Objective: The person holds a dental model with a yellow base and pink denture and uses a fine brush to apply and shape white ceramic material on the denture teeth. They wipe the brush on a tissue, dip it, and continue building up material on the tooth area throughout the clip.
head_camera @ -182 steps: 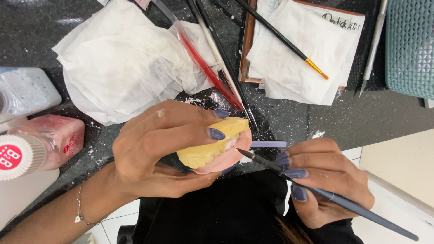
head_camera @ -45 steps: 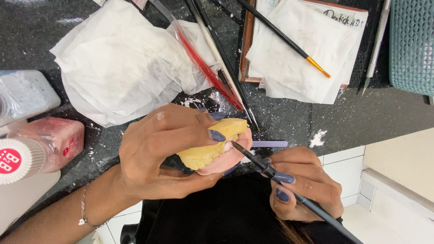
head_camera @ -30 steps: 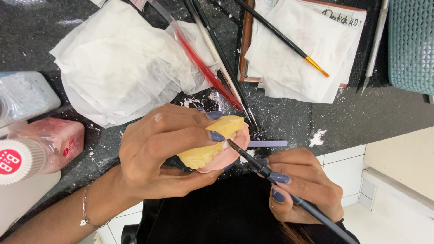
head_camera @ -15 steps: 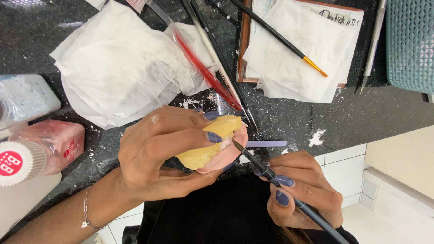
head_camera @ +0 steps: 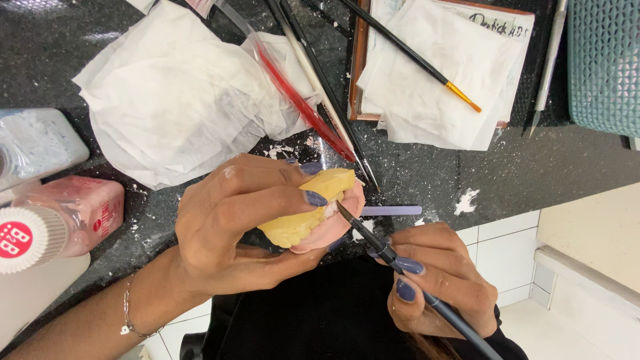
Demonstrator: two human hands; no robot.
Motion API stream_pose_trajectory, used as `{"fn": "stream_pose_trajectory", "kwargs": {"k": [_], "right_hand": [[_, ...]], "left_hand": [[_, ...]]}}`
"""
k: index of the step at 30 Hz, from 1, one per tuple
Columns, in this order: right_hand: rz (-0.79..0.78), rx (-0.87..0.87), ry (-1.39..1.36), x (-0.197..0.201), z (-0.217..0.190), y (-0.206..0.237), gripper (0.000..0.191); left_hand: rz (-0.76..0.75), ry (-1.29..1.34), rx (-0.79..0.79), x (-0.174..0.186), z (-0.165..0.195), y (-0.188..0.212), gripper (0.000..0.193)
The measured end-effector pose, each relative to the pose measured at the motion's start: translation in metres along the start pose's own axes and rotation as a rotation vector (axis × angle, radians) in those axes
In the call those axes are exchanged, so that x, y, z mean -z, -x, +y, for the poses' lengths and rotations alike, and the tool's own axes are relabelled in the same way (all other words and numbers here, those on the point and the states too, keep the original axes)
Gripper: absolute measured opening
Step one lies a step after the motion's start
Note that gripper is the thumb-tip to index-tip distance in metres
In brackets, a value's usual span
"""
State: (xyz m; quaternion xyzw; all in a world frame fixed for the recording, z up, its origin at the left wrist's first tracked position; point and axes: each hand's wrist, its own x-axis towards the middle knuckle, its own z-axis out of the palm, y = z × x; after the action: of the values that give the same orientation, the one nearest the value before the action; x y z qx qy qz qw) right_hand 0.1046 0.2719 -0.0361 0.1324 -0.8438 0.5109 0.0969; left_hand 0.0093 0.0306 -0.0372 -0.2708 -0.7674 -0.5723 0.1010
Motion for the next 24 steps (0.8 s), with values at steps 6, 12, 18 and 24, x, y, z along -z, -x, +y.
{"fn": "stream_pose_trajectory", "kwargs": {"k": [6,12,18,24], "right_hand": [[0.04,0.018,0.016,0.001,-0.002,-0.001,0.017],[0.07,0.005,0.033,-0.001,-0.006,-0.006,0.015],[-0.021,-0.024,0.075,0.004,-0.012,-0.008,0.013],[0.047,-0.015,0.051,0.002,-0.015,-0.012,0.02]], "left_hand": [[0.001,0.019,-0.011,0.001,-0.001,-0.002,0.056],[0.01,-0.023,-0.017,0.0,0.0,-0.002,0.055],[0.009,-0.011,-0.009,0.0,0.001,0.0,0.053],[0.023,-0.027,-0.013,-0.001,0.0,0.001,0.053]]}}
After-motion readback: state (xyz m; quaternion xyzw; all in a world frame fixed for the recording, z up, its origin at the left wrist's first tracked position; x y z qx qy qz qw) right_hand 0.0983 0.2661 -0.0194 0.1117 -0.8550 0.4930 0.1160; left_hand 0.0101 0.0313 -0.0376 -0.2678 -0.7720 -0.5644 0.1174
